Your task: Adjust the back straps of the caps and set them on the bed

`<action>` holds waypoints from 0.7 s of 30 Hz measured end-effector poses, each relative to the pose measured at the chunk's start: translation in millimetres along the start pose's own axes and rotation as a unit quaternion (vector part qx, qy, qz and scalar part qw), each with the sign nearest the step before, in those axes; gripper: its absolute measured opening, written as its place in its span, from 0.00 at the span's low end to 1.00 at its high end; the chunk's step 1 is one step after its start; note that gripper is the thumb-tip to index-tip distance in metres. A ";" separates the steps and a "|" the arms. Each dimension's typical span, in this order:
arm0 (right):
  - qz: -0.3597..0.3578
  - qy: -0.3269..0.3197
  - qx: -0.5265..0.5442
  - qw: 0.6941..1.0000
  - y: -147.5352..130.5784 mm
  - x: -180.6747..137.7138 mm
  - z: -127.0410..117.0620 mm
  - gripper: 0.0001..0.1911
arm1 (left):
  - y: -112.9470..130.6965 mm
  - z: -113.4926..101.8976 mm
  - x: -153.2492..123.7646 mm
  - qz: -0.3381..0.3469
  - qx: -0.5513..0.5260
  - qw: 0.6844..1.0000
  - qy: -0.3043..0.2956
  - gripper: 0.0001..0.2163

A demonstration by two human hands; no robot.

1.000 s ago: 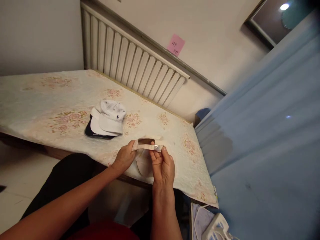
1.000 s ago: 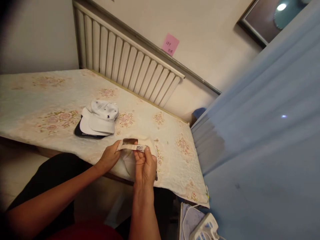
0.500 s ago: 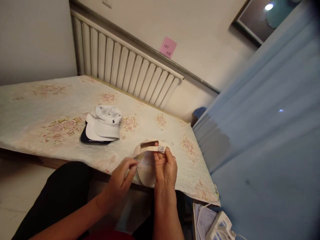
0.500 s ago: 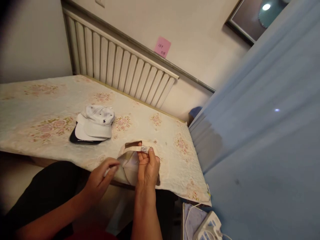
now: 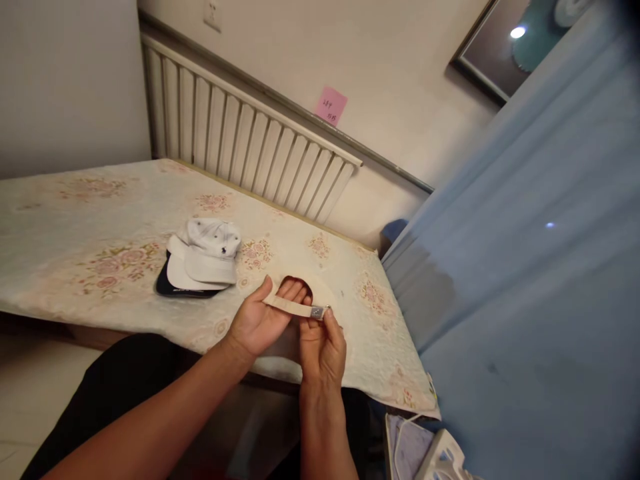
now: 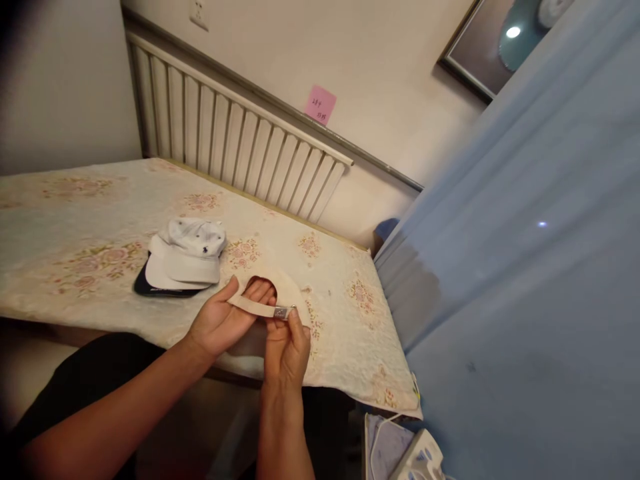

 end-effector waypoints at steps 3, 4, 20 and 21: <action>-0.006 0.002 0.014 1.000 3.0 1.1 -3.5 0.15 | 1.1 -4.0 0.2 -0.010 -0.008 1.000 0.015 0.20; -0.004 0.005 0.020 1.000 3.2 1.9 -4.9 0.15 | 0.6 -5.6 -1.3 -0.014 -0.013 1.000 0.012 0.21; 0.012 -0.007 0.011 1.000 -0.8 -4.1 -4.5 0.18 | -1.6 -19.5 -6.7 -0.017 -0.002 1.000 -0.019 0.25; 0.019 -0.009 0.010 1.000 0.7 -5.4 -2.8 0.20 | -1.0 -19.7 -7.3 -0.016 0.002 1.000 -0.015 0.25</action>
Point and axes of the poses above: each hand's wrist, its own x-axis towards the middle knuckle, its own z-axis out of the palm, y = z × x, the point moved 4 cm from there along x, towards the middle knuckle, and after that the axes turned 9 degrees about -y, right-handed, at the moved point
